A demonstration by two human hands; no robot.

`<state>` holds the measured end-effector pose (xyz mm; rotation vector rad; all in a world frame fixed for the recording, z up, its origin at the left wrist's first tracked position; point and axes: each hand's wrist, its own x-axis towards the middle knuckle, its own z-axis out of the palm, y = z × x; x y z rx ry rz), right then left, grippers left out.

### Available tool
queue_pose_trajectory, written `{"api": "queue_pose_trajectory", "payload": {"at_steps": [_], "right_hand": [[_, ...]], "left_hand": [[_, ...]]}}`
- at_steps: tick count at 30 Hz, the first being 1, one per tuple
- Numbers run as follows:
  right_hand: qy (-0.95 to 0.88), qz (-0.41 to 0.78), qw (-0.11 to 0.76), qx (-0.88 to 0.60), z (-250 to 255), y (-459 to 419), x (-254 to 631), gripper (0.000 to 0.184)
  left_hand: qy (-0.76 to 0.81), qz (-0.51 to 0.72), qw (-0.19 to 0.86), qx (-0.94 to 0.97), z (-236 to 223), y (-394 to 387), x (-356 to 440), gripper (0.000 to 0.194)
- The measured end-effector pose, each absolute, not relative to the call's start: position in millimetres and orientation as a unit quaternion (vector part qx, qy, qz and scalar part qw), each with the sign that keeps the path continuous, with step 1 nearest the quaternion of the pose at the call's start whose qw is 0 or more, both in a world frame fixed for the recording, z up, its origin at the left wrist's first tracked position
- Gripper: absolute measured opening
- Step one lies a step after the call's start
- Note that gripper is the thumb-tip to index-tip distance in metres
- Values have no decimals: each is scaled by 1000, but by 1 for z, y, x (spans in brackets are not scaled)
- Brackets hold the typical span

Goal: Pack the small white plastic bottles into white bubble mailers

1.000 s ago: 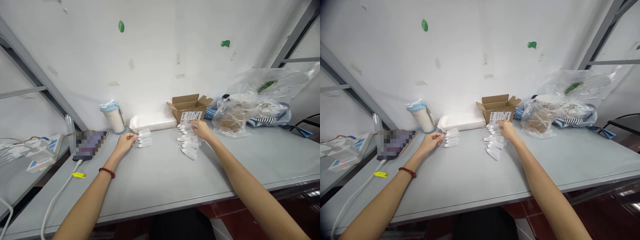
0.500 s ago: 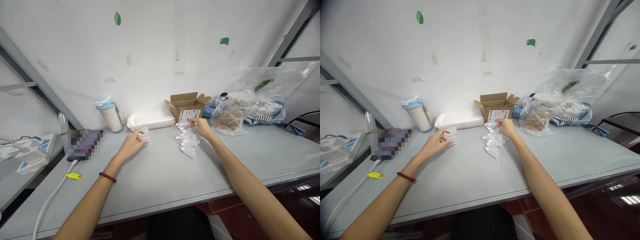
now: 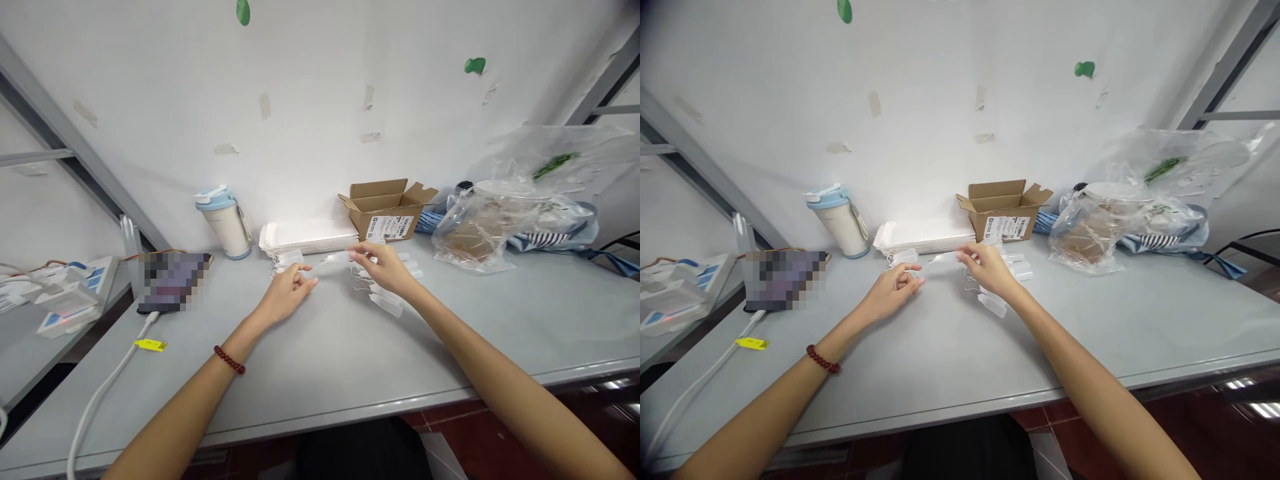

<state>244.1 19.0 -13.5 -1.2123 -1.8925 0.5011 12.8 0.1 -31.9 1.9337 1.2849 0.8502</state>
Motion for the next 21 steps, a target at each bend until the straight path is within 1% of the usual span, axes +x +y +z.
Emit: {"api": "queue_pose_trajectory", "payload": {"at_steps": [2, 5, 10, 17, 21], "right_hand": [[-755, 218, 402, -469, -15, 17, 241, 25], [-754, 248, 398, -459, -16, 16, 239, 26], [-730, 282, 395, -480, -16, 14, 237, 34], [-704, 339, 391, -487, -13, 10, 233, 40], [-690, 362, 391, -490, -15, 11, 232, 43]], "left_hand": [[488, 324, 344, 734, -34, 1, 13, 42], [482, 321, 352, 735, -35, 2, 13, 34], [477, 338, 365, 724, -34, 3, 15, 29], [497, 387, 458, 627, -25, 0, 17, 29], [477, 399, 517, 588, -24, -1, 18, 32]]}}
